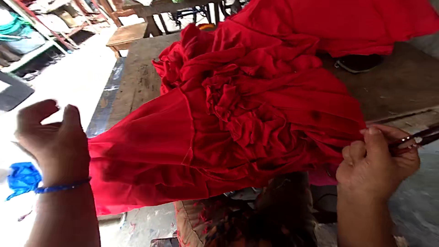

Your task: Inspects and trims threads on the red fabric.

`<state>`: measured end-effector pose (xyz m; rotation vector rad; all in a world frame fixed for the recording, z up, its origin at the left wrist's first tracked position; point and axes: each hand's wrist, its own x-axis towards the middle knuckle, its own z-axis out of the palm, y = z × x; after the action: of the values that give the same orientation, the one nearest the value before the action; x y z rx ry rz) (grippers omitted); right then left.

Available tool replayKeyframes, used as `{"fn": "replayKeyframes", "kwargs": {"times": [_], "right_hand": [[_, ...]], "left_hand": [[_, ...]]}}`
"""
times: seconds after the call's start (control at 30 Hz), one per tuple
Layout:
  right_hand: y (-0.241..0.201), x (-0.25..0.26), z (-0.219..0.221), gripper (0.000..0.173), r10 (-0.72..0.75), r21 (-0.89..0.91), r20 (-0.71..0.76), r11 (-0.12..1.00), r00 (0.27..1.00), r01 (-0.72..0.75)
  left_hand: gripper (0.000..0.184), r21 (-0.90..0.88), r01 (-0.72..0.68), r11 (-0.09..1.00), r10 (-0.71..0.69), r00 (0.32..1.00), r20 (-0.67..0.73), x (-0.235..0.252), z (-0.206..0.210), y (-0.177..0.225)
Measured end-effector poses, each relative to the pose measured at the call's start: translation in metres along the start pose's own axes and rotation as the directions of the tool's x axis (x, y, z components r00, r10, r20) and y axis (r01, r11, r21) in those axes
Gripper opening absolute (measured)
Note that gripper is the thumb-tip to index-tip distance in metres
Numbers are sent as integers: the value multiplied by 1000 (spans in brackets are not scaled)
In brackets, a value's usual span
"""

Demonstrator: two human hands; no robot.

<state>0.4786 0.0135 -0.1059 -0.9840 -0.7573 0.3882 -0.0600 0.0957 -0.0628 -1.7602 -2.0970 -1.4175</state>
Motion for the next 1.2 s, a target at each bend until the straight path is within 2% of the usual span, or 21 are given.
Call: {"fn": "replayKeyframes", "kwargs": {"times": [0.07,0.13,0.17,0.27,0.37,0.4,0.47,0.53,0.6,0.63,0.67,0.7,0.73,0.77,0.8,0.87,0.93,0.97,1.07,1.13,1.2], "right_hand": [[2,3,-4,16,-2,34,-83,999,997,5],[3,3,-6,16,-23,65,-95,997,995,29],[4,2,-8,15,-34,82,-92,996,995,42],[6,4,-19,15,-61,106,-108,992,992,73],[3,15,-38,14,-86,91,-187,990,979,104],[2,19,-46,13,-97,77,-208,990,973,115],[0,26,-60,13,-123,51,-240,989,963,139],[1,30,-72,12,-130,24,-270,990,954,142],[3,32,-78,12,-123,10,-291,991,949,132],[5,34,-78,11,-118,6,-297,992,948,125],[6,35,-77,11,-114,1,-293,993,949,119],[8,36,-76,10,-116,-11,-277,993,954,118],[11,37,-75,10,-122,-32,-250,993,960,118],[14,38,-75,10,-126,-53,-218,992,968,117],[18,39,-74,10,-126,-64,-186,991,974,116],[26,41,-73,10,-110,-61,-134,993,985,103],[30,40,-70,9,-96,-81,-105,993,990,88],[29,39,-69,9,-104,-100,-90,990,990,95],[18,25,-56,10,-179,-147,10,973,984,179],[4,10,-37,13,-215,-95,164,968,963,233],[-10,-11,-12,12,-210,2,345,975,915,222]], "left_hand": [[41,-243,-186,952,234,954,186,-13,30,88],[26,-428,-271,862,430,837,338,-28,65,152],[25,-468,-306,829,502,775,384,-34,85,174],[26,-410,-489,770,637,615,464,-37,143,218],[35,-256,-603,756,603,489,631,-21,187,239],[27,-223,-625,748,592,476,650,-16,197,242],[25,-198,-609,768,567,503,652,-2,197,251],[35,-160,-492,856,463,591,661,15,176,268],[39,-205,-330,922,386,719,579,27,163,273],[31,-267,-222,938,336,771,541,34,163,270],[23,-380,-48,924,272,782,561,38,160,272],[20,-473,130,871,234,738,633,43,153,274],[21,-521,285,804,235,653,720,52,143,273],[24,-539,399,742,286,538,793,62,133,269],[27,-544,428,722,338,468,817,64,123,267],[32,-523,367,769,350,443,826,42,100,275],[37,-423,239,874,269,486,832,6,85,285],[38,-405,191,894,268,497,826,-4,85,274],[35,-469,163,868,306,568,764,-31,80,224],[42,-501,193,844,270,655,706,-63,72,220],[51,-568,203,798,279,711,646,-97,70,216]]}}
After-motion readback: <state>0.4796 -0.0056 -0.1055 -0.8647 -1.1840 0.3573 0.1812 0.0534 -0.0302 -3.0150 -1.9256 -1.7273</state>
